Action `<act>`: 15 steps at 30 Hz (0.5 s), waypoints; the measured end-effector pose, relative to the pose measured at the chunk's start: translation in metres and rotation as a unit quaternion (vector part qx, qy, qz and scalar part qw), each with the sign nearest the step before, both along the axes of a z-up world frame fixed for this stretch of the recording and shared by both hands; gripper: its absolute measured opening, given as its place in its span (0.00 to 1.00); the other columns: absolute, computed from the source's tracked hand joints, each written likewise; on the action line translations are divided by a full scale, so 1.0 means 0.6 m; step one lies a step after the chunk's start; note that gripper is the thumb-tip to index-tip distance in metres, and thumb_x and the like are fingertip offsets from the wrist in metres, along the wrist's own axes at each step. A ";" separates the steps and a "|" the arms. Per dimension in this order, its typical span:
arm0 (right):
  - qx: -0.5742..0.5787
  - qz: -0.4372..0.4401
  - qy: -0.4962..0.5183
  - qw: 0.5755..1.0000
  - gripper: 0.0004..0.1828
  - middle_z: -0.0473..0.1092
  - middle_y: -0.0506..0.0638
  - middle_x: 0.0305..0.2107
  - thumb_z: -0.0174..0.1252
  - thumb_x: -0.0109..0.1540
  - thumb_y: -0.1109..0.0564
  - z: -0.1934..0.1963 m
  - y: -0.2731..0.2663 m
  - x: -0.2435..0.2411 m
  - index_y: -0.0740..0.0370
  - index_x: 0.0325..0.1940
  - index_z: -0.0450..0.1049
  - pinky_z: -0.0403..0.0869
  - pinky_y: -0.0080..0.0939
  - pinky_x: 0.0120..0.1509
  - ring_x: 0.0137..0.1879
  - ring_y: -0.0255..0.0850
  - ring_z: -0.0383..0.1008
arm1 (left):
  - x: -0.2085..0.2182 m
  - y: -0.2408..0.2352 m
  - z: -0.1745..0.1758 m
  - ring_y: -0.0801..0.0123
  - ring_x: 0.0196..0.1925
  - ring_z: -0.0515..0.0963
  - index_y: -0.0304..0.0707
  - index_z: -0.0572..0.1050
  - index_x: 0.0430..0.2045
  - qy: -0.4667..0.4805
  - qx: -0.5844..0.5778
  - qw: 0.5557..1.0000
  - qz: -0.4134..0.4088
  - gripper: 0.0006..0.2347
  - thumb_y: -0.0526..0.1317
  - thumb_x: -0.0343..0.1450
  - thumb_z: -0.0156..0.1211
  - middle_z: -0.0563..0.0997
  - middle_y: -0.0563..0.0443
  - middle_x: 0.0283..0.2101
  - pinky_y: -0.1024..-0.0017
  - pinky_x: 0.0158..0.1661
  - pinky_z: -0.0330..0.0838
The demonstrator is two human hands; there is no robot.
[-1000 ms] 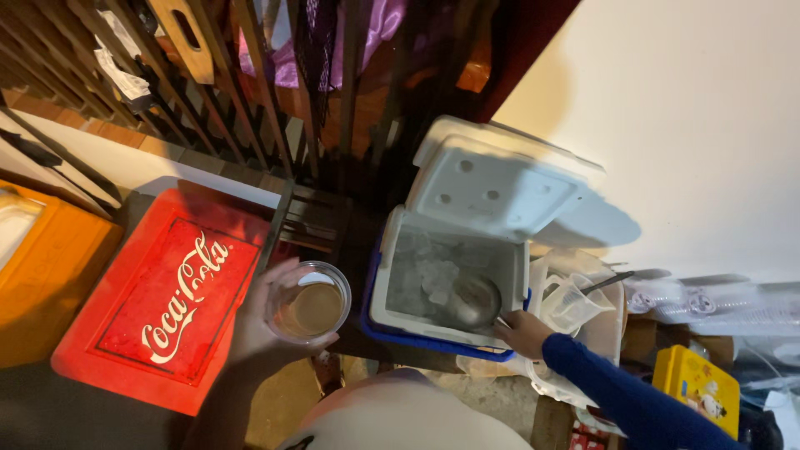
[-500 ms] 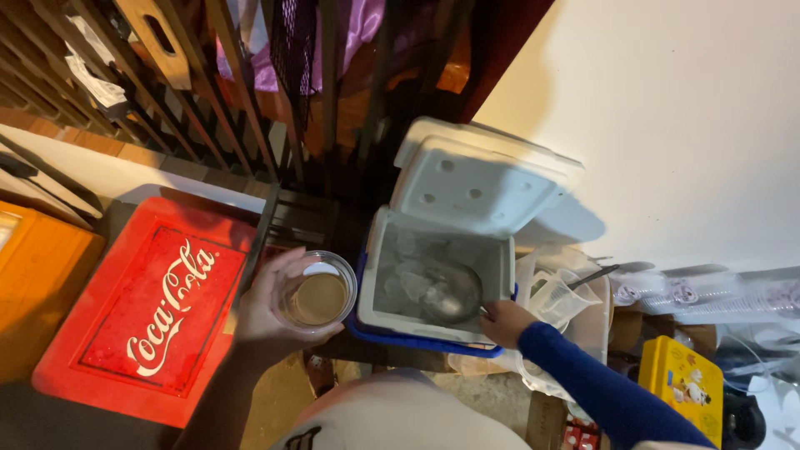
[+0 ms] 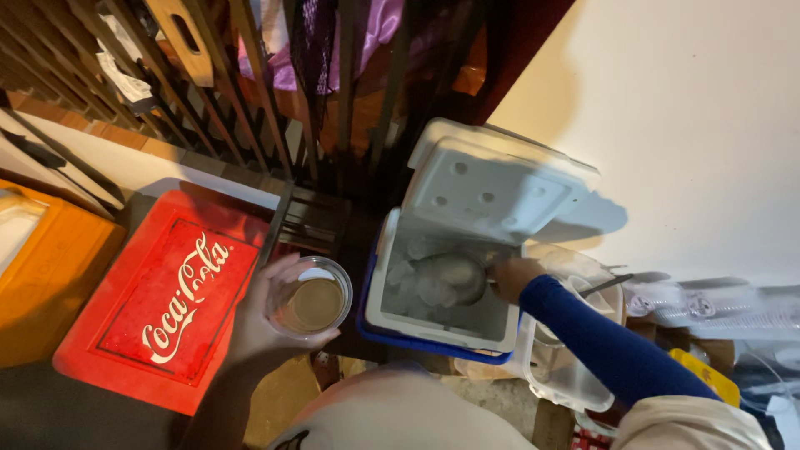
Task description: The person prepares two iced beverages by scooping ice into plastic cups, adding a green liquid from a metal pitcher, and pouring milk from a carton. The person handles a digital scale, a scoop, and various containers on a cluttered counter.
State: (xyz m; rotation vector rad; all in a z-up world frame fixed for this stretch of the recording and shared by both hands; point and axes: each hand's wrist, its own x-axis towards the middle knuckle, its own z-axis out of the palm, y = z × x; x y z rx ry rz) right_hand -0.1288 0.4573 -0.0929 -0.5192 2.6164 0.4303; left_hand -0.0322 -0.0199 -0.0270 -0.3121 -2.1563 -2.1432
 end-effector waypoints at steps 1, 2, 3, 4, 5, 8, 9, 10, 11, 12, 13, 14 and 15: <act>-0.003 -0.011 -0.007 1.000 0.14 0.78 0.54 0.35 0.56 0.59 0.48 -0.012 0.002 -0.005 0.49 0.46 0.79 0.79 0.56 0.45 0.42 0.55 0.81 | 0.005 -0.003 0.001 0.60 0.65 0.74 0.28 0.59 0.63 -0.007 -0.009 1.000 0.009 0.47 0.34 0.48 0.83 0.75 0.42 0.60 0.61 0.65 0.67; -0.006 -0.022 -0.015 1.000 0.14 0.78 0.55 0.36 0.57 0.58 0.48 -0.023 0.005 -0.009 0.50 0.45 0.80 0.79 0.56 0.47 0.43 0.55 0.81 | 0.008 -0.005 0.001 0.60 0.64 0.74 0.29 0.59 0.63 -0.021 -0.025 0.999 0.020 0.47 0.34 0.48 0.83 0.75 0.42 0.60 0.61 0.65 0.68; -0.010 -0.049 -0.040 0.998 0.15 0.78 0.55 0.37 0.57 0.58 0.47 -0.032 0.010 -0.008 0.50 0.46 0.80 0.78 0.57 0.48 0.45 0.56 0.80 | 0.008 -0.006 0.002 0.61 0.64 0.75 0.29 0.59 0.63 -0.035 -0.042 0.998 0.027 0.47 0.34 0.47 0.83 0.75 0.43 0.60 0.62 0.64 0.69; -0.014 -0.077 -0.066 0.995 0.16 0.77 0.56 0.39 0.58 0.58 0.47 -0.040 0.016 -0.008 0.50 0.47 0.79 0.77 0.57 0.50 0.46 0.57 0.79 | 0.010 -0.007 0.002 0.61 0.64 0.75 0.30 0.59 0.62 -0.049 -0.058 0.997 0.034 0.47 0.34 0.47 0.83 0.75 0.43 0.60 0.62 0.63 0.69; -0.018 -0.106 -0.085 0.991 0.17 0.77 0.56 0.40 0.58 0.57 0.47 -0.045 0.023 -0.018 0.50 0.49 0.79 0.77 0.58 0.51 0.48 0.58 0.78 | 0.004 -0.006 0.003 0.61 0.64 0.74 0.30 0.59 0.62 -0.030 -0.038 0.999 0.025 0.47 0.34 0.48 0.83 0.75 0.42 0.60 0.62 0.64 0.68; -0.076 -0.080 -0.154 0.982 0.21 0.78 0.62 0.37 0.56 0.62 0.43 -0.059 0.049 -0.012 0.61 0.43 0.81 0.77 0.54 0.53 0.47 0.58 0.80 | 0.002 -0.005 0.001 0.59 0.65 0.74 0.30 0.59 0.63 0.007 0.006 1.000 0.009 0.46 0.34 0.49 0.82 0.74 0.41 0.61 0.61 0.65 0.68; -0.097 -0.133 -0.149 0.975 0.22 0.78 0.63 0.37 0.57 0.61 0.41 -0.072 0.047 0.002 0.61 0.45 0.80 0.77 0.54 0.53 0.47 0.58 0.80 | 0.000 -0.005 -0.002 0.60 0.65 0.74 0.30 0.59 0.63 0.008 0.007 1.000 0.011 0.46 0.34 0.49 0.82 0.74 0.41 0.60 0.61 0.65 0.69; -0.117 -0.185 -0.143 0.965 0.24 0.78 0.64 0.37 0.59 0.59 0.39 -0.090 0.035 0.018 0.62 0.46 0.79 0.77 0.54 0.54 0.47 0.58 0.80 | 0.000 -0.004 -0.006 0.60 0.64 0.74 0.31 0.59 0.63 0.010 0.009 1.000 0.014 0.46 0.34 0.49 0.82 0.74 0.41 0.60 0.61 0.64 0.69; -0.098 -0.185 -0.133 0.969 0.25 0.77 0.64 0.38 0.59 0.60 0.39 -0.111 0.011 0.035 0.63 0.45 0.80 0.76 0.54 0.54 0.47 0.58 0.80 | -0.003 -0.001 -0.008 0.60 0.65 0.74 0.31 0.59 0.63 0.017 0.015 1.000 0.010 0.46 0.34 0.50 0.82 0.74 0.41 0.60 0.61 0.64 0.69; -0.079 -0.185 -0.123 0.972 0.25 0.77 0.64 0.38 0.59 0.61 0.38 -0.126 -0.011 0.056 0.64 0.44 0.80 0.76 0.54 0.54 0.47 0.59 0.79 | -0.005 0.002 -0.010 0.60 0.65 0.74 0.31 0.59 0.63 0.024 0.021 0.999 0.006 0.46 0.34 0.50 0.82 0.74 0.41 0.60 0.61 0.65 0.69; -0.134 -0.201 -0.103 0.965 0.24 0.77 0.66 0.38 0.60 0.60 0.40 -0.130 -0.025 0.084 0.64 0.44 0.80 0.75 0.55 0.54 0.47 0.60 0.79 | -0.003 0.004 -0.012 0.60 0.65 0.75 0.32 0.59 0.64 0.028 0.027 0.999 0.004 0.45 0.34 0.51 0.82 0.74 0.41 0.61 0.61 0.65 0.69; -0.188 -0.217 -0.082 0.954 0.23 0.77 0.67 0.37 0.60 0.60 0.42 -0.128 -0.037 0.100 0.64 0.44 0.80 0.75 0.56 0.54 0.47 0.61 0.78 | -0.005 0.002 -0.013 0.60 0.65 0.74 0.32 0.59 0.63 0.021 0.020 1.000 0.005 0.46 0.34 0.50 0.82 0.74 0.42 0.61 0.61 0.65 0.69; -0.197 -0.221 -0.079 0.952 0.22 0.77 0.67 0.36 0.60 0.60 0.42 -0.123 -0.048 0.113 0.65 0.43 0.80 0.75 0.56 0.53 0.46 0.61 0.78 | -0.005 0.001 -0.015 0.60 0.65 0.74 0.32 0.59 0.63 0.011 0.013 1.000 0.005 0.46 0.33 0.49 0.82 0.74 0.42 0.61 0.61 0.65 0.69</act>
